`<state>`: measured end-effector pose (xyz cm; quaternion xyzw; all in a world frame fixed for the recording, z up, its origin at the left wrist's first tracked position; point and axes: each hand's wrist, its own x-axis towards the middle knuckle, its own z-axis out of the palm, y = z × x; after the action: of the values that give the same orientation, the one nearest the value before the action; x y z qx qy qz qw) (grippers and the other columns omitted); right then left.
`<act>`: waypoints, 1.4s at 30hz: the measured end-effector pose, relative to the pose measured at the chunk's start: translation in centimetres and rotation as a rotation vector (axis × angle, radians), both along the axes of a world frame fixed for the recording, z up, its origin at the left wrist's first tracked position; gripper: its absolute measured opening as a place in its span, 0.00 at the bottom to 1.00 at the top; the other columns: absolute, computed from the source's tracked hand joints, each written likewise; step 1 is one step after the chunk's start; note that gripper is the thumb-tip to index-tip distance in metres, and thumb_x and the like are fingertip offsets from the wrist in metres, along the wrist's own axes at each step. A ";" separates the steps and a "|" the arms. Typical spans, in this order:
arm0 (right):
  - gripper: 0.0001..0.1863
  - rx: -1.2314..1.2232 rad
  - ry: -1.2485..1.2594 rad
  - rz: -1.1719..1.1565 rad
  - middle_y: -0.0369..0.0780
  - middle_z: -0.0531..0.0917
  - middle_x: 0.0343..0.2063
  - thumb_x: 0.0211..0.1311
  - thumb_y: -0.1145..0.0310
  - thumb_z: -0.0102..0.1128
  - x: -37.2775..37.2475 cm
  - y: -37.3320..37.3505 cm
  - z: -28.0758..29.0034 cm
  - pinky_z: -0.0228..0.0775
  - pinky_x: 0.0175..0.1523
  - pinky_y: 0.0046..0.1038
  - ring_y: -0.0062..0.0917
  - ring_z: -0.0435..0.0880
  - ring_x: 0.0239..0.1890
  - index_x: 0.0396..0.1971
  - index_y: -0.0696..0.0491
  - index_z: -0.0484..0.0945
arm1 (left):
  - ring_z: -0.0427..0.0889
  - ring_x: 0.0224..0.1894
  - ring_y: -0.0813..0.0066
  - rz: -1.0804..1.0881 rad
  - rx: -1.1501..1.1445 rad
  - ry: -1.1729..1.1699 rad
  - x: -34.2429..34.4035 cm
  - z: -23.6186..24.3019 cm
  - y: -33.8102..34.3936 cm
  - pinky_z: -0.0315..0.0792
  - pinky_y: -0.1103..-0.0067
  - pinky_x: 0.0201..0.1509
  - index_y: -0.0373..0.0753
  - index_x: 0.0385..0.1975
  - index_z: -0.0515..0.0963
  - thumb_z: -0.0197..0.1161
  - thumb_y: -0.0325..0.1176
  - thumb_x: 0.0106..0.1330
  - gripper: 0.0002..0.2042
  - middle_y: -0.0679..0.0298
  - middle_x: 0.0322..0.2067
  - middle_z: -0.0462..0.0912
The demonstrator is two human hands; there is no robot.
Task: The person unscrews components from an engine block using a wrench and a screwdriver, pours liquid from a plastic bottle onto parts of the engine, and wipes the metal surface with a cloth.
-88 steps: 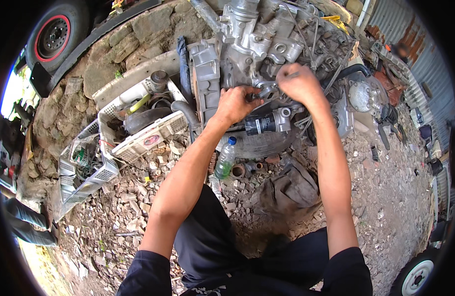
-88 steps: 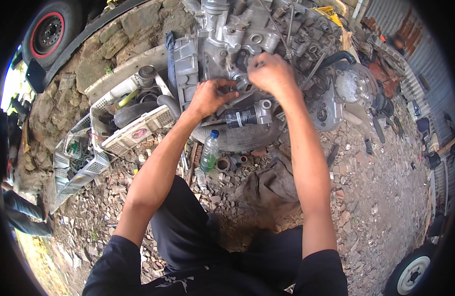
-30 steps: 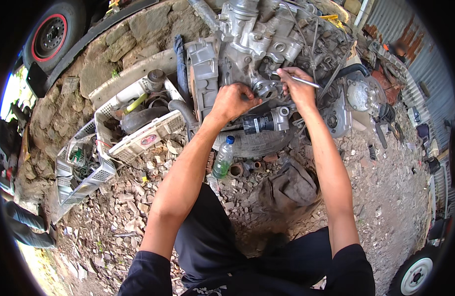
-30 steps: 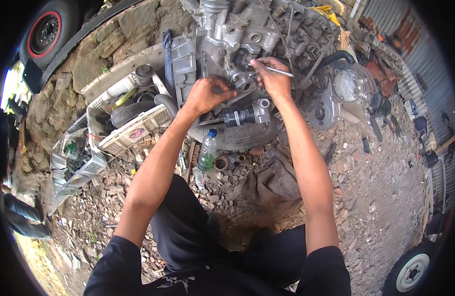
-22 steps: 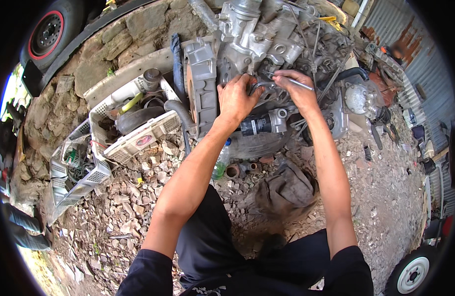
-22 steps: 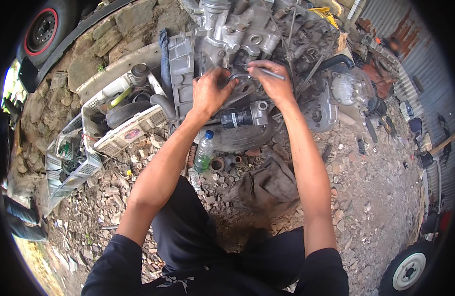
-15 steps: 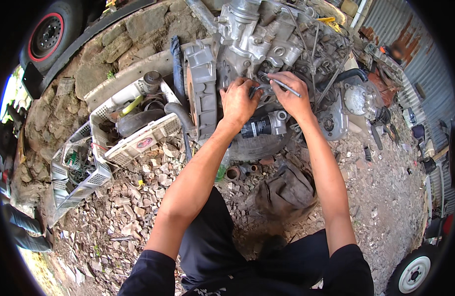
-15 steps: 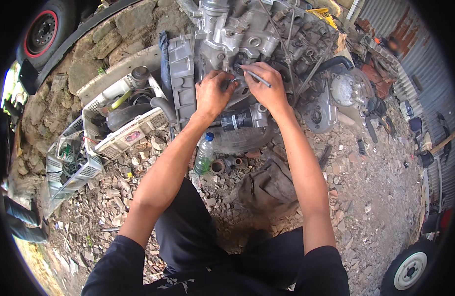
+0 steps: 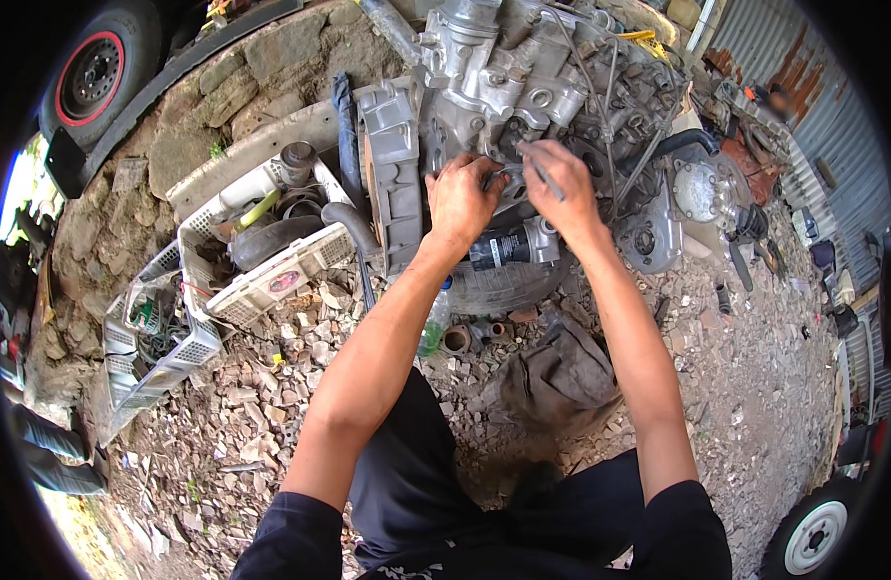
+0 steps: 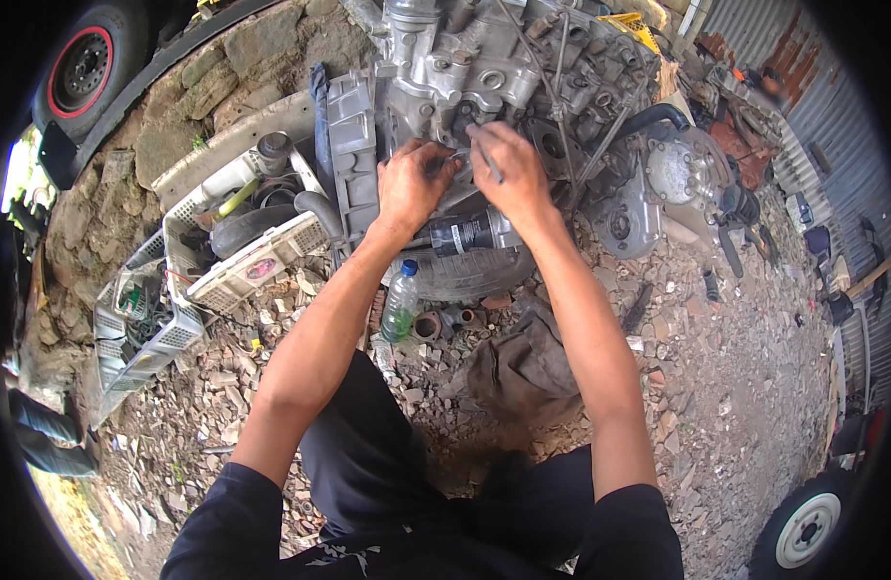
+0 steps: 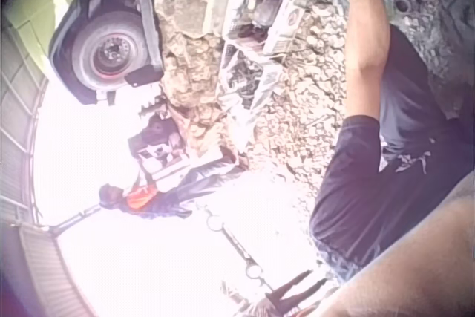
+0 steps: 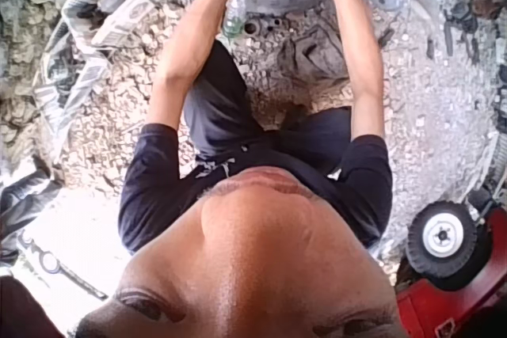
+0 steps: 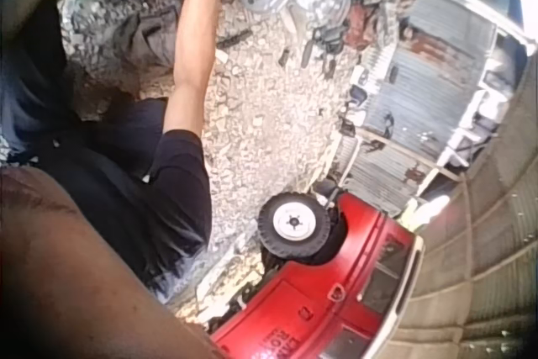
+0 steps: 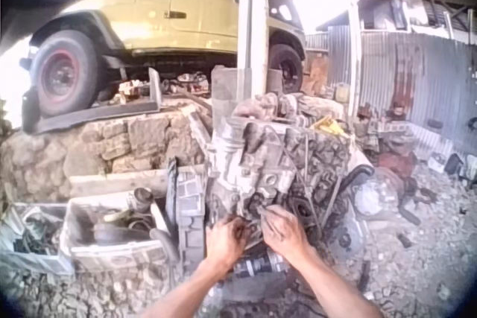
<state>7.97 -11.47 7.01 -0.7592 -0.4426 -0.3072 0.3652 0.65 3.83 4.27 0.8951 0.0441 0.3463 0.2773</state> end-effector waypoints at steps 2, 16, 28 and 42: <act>0.11 -0.105 0.006 0.075 0.50 0.84 0.37 0.57 0.75 0.59 -0.1 0.0 0.0 0.78 0.47 0.38 0.46 0.85 0.41 0.40 0.60 0.84 | 0.82 0.47 0.57 -0.014 -0.012 -0.004 -0.2 0.2 0.2 0.68 0.59 0.53 0.47 0.40 0.85 0.69 0.44 0.60 0.12 0.62 0.43 0.83; 0.12 -0.126 0.046 0.084 0.47 0.84 0.39 0.57 0.76 0.60 -0.1 0.0 1.2 0.76 0.52 0.35 0.41 0.85 0.43 0.40 0.57 0.85 | 0.82 0.49 0.60 -0.050 -0.077 0.035 -0.3 0.1 0.6 0.65 0.57 0.56 0.47 0.40 0.86 0.70 0.43 0.60 0.12 0.66 0.46 0.84; 0.10 0.090 0.181 -0.230 0.48 0.87 0.37 0.59 0.75 0.59 -2.4 2.3 1.2 0.78 0.49 0.32 0.41 0.88 0.41 0.38 0.58 0.86 | 0.77 0.57 0.61 -0.081 -0.131 -0.004 -0.5 -0.8 0.0 0.61 0.56 0.63 0.45 0.46 0.84 0.69 0.39 0.60 0.15 0.63 0.51 0.81; 0.09 0.156 0.198 -0.263 0.48 0.86 0.34 0.57 0.74 0.58 -2.1 2.8 0.3 0.77 0.46 0.36 0.42 0.86 0.38 0.35 0.56 0.86 | 0.79 0.54 0.63 -0.069 -0.131 -0.017 -0.3 -1.3 -0.2 0.60 0.59 0.61 0.48 0.45 0.83 0.67 0.37 0.62 0.12 0.65 0.49 0.81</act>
<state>5.91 -8.67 7.27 -0.8065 -0.2761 -0.3095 0.4214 0.35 3.62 2.96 0.8729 0.0335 0.3407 0.3476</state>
